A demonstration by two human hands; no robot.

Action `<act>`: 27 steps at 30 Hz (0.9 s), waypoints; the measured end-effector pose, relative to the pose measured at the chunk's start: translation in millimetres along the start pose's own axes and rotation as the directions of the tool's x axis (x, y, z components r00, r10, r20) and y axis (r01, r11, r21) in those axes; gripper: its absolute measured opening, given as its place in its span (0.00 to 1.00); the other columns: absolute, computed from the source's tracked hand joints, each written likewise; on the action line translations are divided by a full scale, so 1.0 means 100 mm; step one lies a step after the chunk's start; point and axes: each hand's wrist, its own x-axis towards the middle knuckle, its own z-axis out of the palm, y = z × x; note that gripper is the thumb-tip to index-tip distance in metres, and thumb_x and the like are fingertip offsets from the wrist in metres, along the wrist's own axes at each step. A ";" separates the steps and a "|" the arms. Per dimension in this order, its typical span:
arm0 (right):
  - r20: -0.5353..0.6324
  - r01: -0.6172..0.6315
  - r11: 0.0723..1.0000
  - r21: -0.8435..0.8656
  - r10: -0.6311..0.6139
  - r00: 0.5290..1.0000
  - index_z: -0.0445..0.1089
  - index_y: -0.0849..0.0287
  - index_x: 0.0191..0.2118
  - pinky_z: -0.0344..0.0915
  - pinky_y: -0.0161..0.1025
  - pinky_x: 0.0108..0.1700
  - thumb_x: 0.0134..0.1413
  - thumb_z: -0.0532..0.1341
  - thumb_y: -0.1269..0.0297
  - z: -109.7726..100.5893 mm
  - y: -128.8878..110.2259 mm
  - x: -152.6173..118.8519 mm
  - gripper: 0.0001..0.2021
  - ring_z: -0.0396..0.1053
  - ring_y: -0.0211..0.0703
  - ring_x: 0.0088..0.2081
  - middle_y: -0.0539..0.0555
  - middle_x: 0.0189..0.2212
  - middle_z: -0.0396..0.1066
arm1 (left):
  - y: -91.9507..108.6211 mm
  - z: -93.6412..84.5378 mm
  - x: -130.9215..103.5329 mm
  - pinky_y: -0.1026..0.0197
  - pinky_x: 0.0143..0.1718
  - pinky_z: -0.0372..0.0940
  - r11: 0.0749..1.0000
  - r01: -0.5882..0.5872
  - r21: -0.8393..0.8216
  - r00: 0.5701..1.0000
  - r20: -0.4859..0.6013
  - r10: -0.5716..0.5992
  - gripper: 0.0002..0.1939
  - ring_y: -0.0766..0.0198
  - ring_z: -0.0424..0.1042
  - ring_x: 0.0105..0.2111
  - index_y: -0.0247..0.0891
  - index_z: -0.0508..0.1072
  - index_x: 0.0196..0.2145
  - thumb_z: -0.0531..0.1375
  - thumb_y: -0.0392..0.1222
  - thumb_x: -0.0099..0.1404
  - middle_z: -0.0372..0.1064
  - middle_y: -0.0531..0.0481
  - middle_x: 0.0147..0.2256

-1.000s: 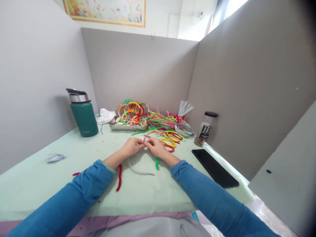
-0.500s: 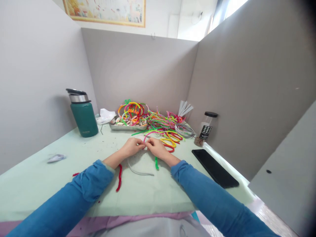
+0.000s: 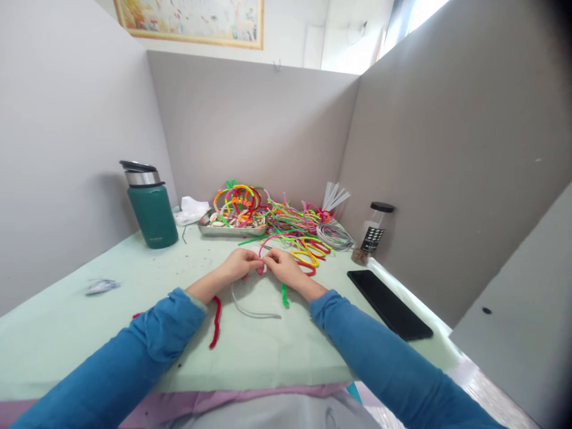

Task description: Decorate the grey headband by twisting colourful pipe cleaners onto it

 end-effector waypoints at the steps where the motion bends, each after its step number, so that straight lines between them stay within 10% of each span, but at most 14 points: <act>1: 0.000 0.001 1.000 0.001 -0.001 1.000 0.64 0.61 0.24 0.52 0.31 0.28 0.50 0.53 0.65 0.00 0.00 0.00 0.08 0.59 0.34 0.25 0.48 0.21 0.65 | 0.00 0.00 0.00 0.69 0.15 0.51 0.999 0.010 -0.034 1.000 0.006 -0.010 0.19 0.75 0.56 0.13 0.32 0.72 0.30 0.56 0.53 0.51 0.69 0.52 0.23; 10: -0.012 -0.019 0.999 0.026 0.019 1.000 0.64 0.60 0.25 0.53 0.31 0.27 0.50 0.53 0.65 0.00 0.04 0.02 0.08 0.59 0.34 0.24 0.47 0.20 0.64 | -0.01 0.03 -0.01 0.69 0.15 0.51 0.992 0.023 -0.123 0.998 0.052 -0.017 0.18 0.75 0.57 0.13 0.33 0.70 0.33 0.58 0.50 0.50 0.66 0.55 0.22; 27: 0.002 -0.006 0.999 0.032 0.006 1.000 0.64 0.60 0.25 0.52 0.31 0.27 0.50 0.54 0.66 0.00 0.04 0.02 0.06 0.59 0.34 0.25 0.47 0.21 0.64 | 0.05 0.00 -0.05 0.68 0.21 0.54 0.955 -0.158 0.253 0.983 -0.053 0.176 0.13 0.71 0.59 0.17 0.35 0.73 0.27 0.54 0.47 0.53 0.66 0.55 0.20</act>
